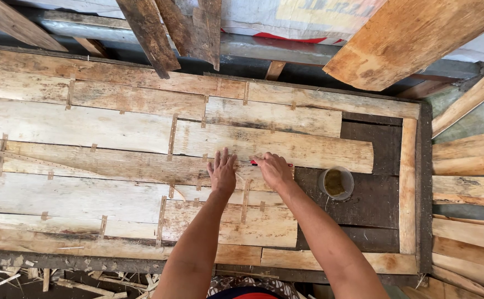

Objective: Measure, mark, and fit pieces of bamboo or wood planks together into a larger surface, using a utility knife to trim and align them.

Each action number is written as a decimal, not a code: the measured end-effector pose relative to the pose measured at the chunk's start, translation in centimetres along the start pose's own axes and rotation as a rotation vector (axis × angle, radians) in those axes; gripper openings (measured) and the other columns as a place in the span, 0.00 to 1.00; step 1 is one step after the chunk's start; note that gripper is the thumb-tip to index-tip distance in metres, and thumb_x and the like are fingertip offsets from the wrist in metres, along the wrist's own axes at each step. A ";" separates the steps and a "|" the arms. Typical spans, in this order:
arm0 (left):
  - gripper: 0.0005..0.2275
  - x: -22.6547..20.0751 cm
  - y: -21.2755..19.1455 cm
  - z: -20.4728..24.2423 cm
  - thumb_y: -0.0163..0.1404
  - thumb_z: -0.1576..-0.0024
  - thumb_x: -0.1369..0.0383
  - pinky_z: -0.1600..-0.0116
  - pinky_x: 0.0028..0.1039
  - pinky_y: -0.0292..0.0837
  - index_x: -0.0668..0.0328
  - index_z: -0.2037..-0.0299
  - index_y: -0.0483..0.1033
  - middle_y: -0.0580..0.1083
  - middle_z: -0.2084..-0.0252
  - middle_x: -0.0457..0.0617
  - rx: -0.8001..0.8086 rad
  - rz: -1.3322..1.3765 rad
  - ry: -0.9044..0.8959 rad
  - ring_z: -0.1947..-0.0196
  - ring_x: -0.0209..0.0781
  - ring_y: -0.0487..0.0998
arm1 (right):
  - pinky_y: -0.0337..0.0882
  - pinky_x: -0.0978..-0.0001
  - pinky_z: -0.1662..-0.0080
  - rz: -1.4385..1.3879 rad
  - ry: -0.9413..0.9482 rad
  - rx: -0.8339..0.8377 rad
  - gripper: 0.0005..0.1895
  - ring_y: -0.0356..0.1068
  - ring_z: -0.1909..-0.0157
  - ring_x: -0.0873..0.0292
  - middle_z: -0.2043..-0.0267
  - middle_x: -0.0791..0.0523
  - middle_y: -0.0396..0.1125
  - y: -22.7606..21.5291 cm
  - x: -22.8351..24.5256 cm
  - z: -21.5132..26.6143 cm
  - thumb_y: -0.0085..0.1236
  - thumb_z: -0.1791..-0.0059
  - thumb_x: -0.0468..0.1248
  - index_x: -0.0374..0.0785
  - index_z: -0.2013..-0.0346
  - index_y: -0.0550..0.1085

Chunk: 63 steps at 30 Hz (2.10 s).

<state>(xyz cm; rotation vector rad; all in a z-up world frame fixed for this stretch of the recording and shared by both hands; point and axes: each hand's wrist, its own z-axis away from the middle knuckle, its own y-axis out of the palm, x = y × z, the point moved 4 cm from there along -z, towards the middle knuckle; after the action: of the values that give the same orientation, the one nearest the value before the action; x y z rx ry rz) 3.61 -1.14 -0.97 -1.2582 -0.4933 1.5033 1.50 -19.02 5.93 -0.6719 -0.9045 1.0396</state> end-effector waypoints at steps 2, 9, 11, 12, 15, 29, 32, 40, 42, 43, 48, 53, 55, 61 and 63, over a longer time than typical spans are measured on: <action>0.27 0.2 0.2 -0.2 0.48 0.41 0.75 0.25 0.60 0.35 0.40 0.31 0.62 0.43 0.20 0.44 -0.003 0.001 0.005 0.20 0.49 0.39 | 0.74 0.54 0.53 -0.007 0.031 0.012 0.15 0.72 0.58 0.50 0.61 0.49 0.70 0.2 -0.6 -0.1 0.45 0.39 0.43 0.41 0.44 0.76; 0.28 0.0 0.2 -0.1 0.47 0.40 0.75 0.24 0.60 0.35 0.40 0.30 0.61 0.42 0.20 0.44 0.008 -0.022 0.004 0.20 0.50 0.38 | 0.75 0.57 0.54 0.176 -0.078 -0.014 0.23 0.69 0.59 0.52 0.61 0.50 0.66 0.0 -1.0 0.5 0.49 0.44 0.32 0.51 0.34 0.70; 0.28 0.1 0.4 -0.1 0.47 0.40 0.76 0.24 0.60 0.35 0.40 0.29 0.60 0.42 0.19 0.43 0.007 -0.019 0.004 0.20 0.50 0.38 | 0.75 0.57 0.53 0.184 -0.077 -0.015 0.24 0.69 0.59 0.52 0.60 0.50 0.67 -0.3 -1.1 0.9 0.49 0.45 0.31 0.52 0.34 0.70; 0.28 0.2 0.4 -0.1 0.47 0.40 0.76 0.25 0.60 0.35 0.40 0.29 0.60 0.42 0.19 0.43 0.006 -0.016 0.003 0.20 0.50 0.38 | 0.75 0.56 0.52 0.193 -0.077 -0.016 0.25 0.69 0.58 0.51 0.59 0.50 0.67 -0.5 -1.1 1.0 0.49 0.45 0.30 0.52 0.33 0.70; 0.27 -0.2 -0.2 0.0 0.48 0.40 0.75 0.24 0.59 0.34 0.40 0.29 0.60 0.41 0.19 0.43 0.032 -0.014 -0.007 0.20 0.50 0.38 | 0.75 0.56 0.50 0.163 -0.051 0.003 0.24 0.70 0.57 0.52 0.58 0.50 0.67 -0.1 -2.0 0.8 0.49 0.44 0.31 0.52 0.34 0.70; 0.27 -0.3 -0.4 0.1 0.46 0.39 0.76 0.23 0.57 0.33 0.41 0.29 0.60 0.41 0.19 0.43 0.038 -0.010 -0.013 0.20 0.50 0.37 | 0.74 0.55 0.44 0.206 -0.025 0.033 0.29 0.71 0.49 0.48 0.47 0.47 0.69 -1.4 -3.3 1.5 0.45 0.46 0.25 0.54 0.34 0.70; 0.27 -0.3 -0.3 0.1 0.45 0.39 0.76 0.23 0.57 0.33 0.41 0.29 0.61 0.42 0.19 0.43 0.028 0.008 -0.012 0.20 0.49 0.38 | 0.73 0.53 0.45 0.224 -0.036 0.013 0.30 0.71 0.49 0.47 0.48 0.47 0.69 -0.8 -4.1 1.1 0.46 0.48 0.23 0.53 0.35 0.71; 0.26 -0.2 -0.2 0.2 0.46 0.39 0.76 0.23 0.57 0.33 0.42 0.30 0.61 0.42 0.19 0.44 0.021 0.011 -0.004 0.20 0.50 0.38 | 0.74 0.52 0.49 0.258 -0.082 -0.048 0.25 0.72 0.52 0.46 0.52 0.47 0.70 -1.3 -5.0 2.0 0.48 0.47 0.26 0.50 0.38 0.74; 0.26 -0.3 -0.3 0.0 0.47 0.39 0.74 0.23 0.57 0.32 0.41 0.30 0.60 0.41 0.20 0.43 0.033 0.026 -0.020 0.21 0.49 0.37 | 0.74 0.53 0.50 0.226 -0.116 -0.091 0.25 0.72 0.54 0.48 0.54 0.48 0.71 -1.7 -5.4 2.2 0.49 0.48 0.27 0.50 0.38 0.75; 0.26 -0.2 0.0 -0.1 0.47 0.39 0.74 0.23 0.57 0.32 0.41 0.30 0.60 0.41 0.20 0.43 0.034 0.027 -0.020 0.21 0.49 0.37 | 0.74 0.53 0.50 0.226 -0.116 -0.090 0.25 0.72 0.54 0.48 0.54 0.48 0.71 -2.3 -4.8 2.7 0.49 0.48 0.27 0.50 0.38 0.75; 0.26 0.0 0.4 -0.2 0.46 0.39 0.76 0.23 0.58 0.33 0.41 0.30 0.62 0.43 0.19 0.43 -0.006 -0.004 -0.017 0.20 0.49 0.39 | 0.73 0.53 0.53 -0.164 0.016 -0.159 0.16 0.72 0.55 0.48 0.53 0.50 0.69 -3.1 -4.7 3.7 0.46 0.43 0.36 0.43 0.41 0.71; 0.27 -0.1 0.3 -0.3 0.46 0.41 0.76 0.23 0.58 0.33 0.41 0.30 0.61 0.42 0.19 0.43 0.011 -0.032 -0.017 0.20 0.49 0.38 | 0.71 0.51 0.54 -0.257 0.060 -0.372 0.14 0.70 0.54 0.43 0.50 0.47 0.66 1.0 -7.4 2.2 0.47 0.43 0.36 0.39 0.44 0.71; 0.28 -0.1 0.3 -0.4 0.46 0.41 0.77 0.24 0.58 0.33 0.41 0.30 0.61 0.41 0.19 0.43 0.017 -0.038 -0.017 0.20 0.49 0.38 | 0.71 0.50 0.54 -0.253 0.069 -0.417 0.14 0.70 0.53 0.43 0.49 0.46 0.66 1.3 -7.4 2.0 0.48 0.44 0.35 0.39 0.44 0.71; 0.26 0.0 0.4 -0.1 0.46 0.40 0.75 0.23 0.58 0.33 0.42 0.30 0.62 0.42 0.20 0.45 -0.005 -0.009 0.000 0.20 0.51 0.39 | 0.71 0.51 0.45 -0.009 -0.128 -0.590 0.20 0.69 0.47 0.46 0.47 0.48 0.69 2.3 -4.9 0.9 0.55 0.50 0.31 0.39 0.42 0.74; 0.25 0.2 0.6 -0.3 0.46 0.39 0.75 0.23 0.58 0.33 0.43 0.31 0.63 0.43 0.20 0.45 -0.041 0.019 0.013 0.20 0.51 0.39 | 0.71 0.54 0.40 -0.021 -0.218 -0.463 0.18 0.68 0.45 0.49 0.46 0.48 0.70 3.6 -3.3 0.2 0.54 0.45 0.32 0.41 0.41 0.76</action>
<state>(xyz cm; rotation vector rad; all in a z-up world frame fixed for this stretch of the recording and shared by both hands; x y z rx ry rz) 3.63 -1.32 -1.66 -1.3072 -0.5072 1.5062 -0.96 -20.76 2.01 -0.9414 -1.3615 0.9011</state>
